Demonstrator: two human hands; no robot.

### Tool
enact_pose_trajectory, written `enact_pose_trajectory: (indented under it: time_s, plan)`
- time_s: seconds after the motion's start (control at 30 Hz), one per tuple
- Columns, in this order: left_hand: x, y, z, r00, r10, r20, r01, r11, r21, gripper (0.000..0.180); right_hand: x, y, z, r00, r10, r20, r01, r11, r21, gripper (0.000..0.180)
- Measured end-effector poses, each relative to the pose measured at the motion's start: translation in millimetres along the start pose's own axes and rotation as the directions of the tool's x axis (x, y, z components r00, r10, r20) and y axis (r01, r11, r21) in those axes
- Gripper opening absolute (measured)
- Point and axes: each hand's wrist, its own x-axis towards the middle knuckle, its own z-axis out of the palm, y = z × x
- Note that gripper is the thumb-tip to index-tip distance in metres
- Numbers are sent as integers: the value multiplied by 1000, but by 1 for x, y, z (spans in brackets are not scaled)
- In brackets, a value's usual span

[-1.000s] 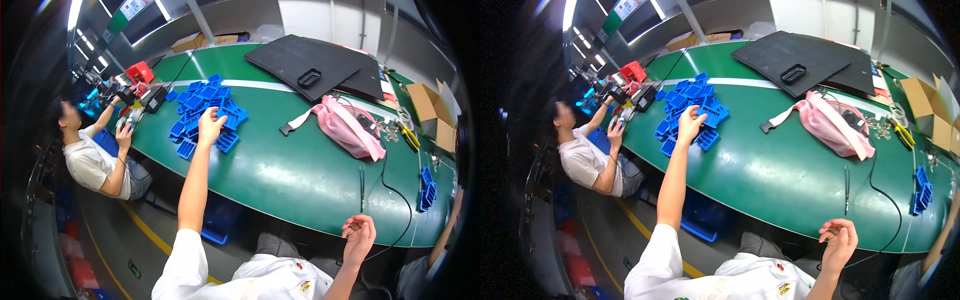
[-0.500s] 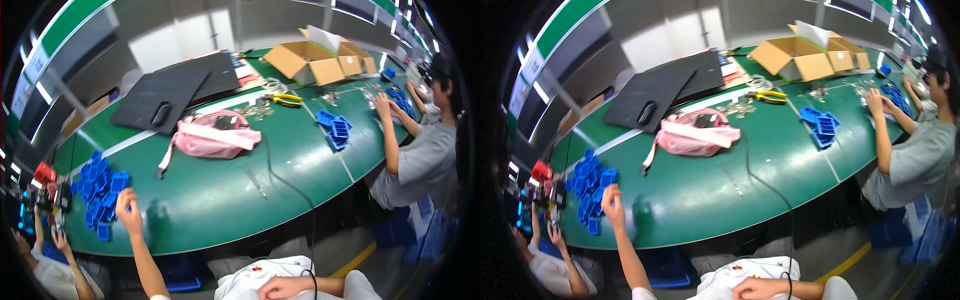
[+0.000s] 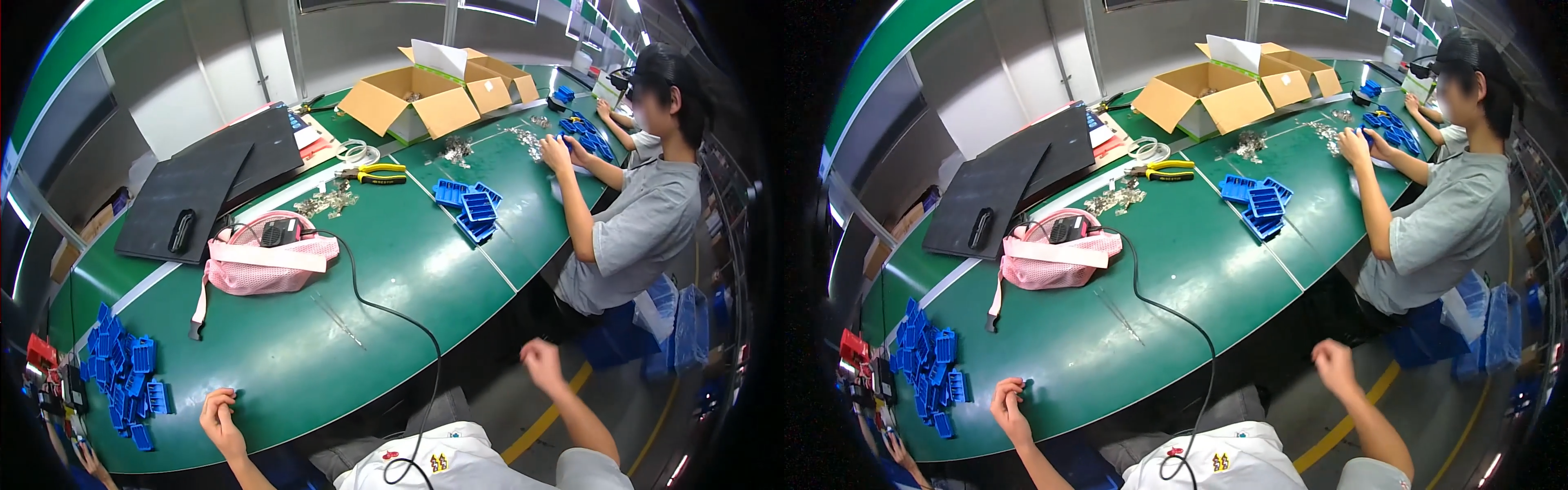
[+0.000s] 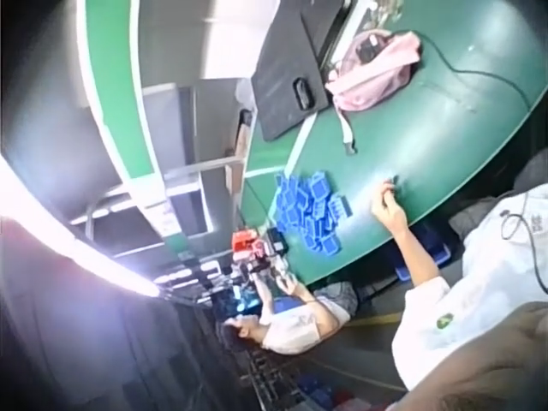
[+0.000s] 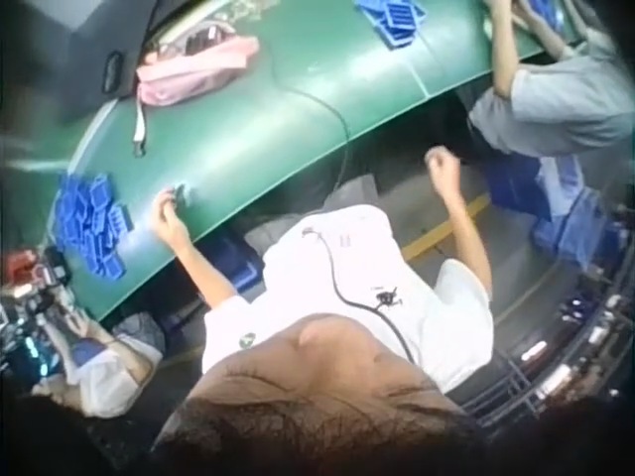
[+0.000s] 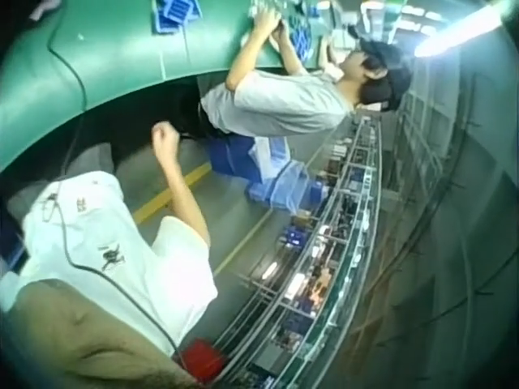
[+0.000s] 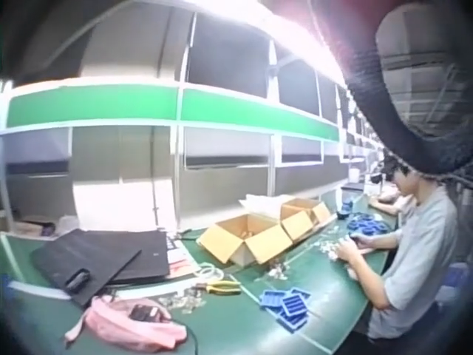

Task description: Assembling small electronic components into blue plastic housings on a factory production line.

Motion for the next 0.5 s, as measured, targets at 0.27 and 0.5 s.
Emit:
enact_pose_trajectory:
  time_s: [0.27,0.5]
  plan:
    - [-1,7,3,993,19,115,-47,966,253,6,184,-159,-19,728,-686,4,677,718,-160,56]
    - [-2,2,3,995,27,97,-48,973,225,2,268,-176,2,794,-488,362,594,749,-292,71]
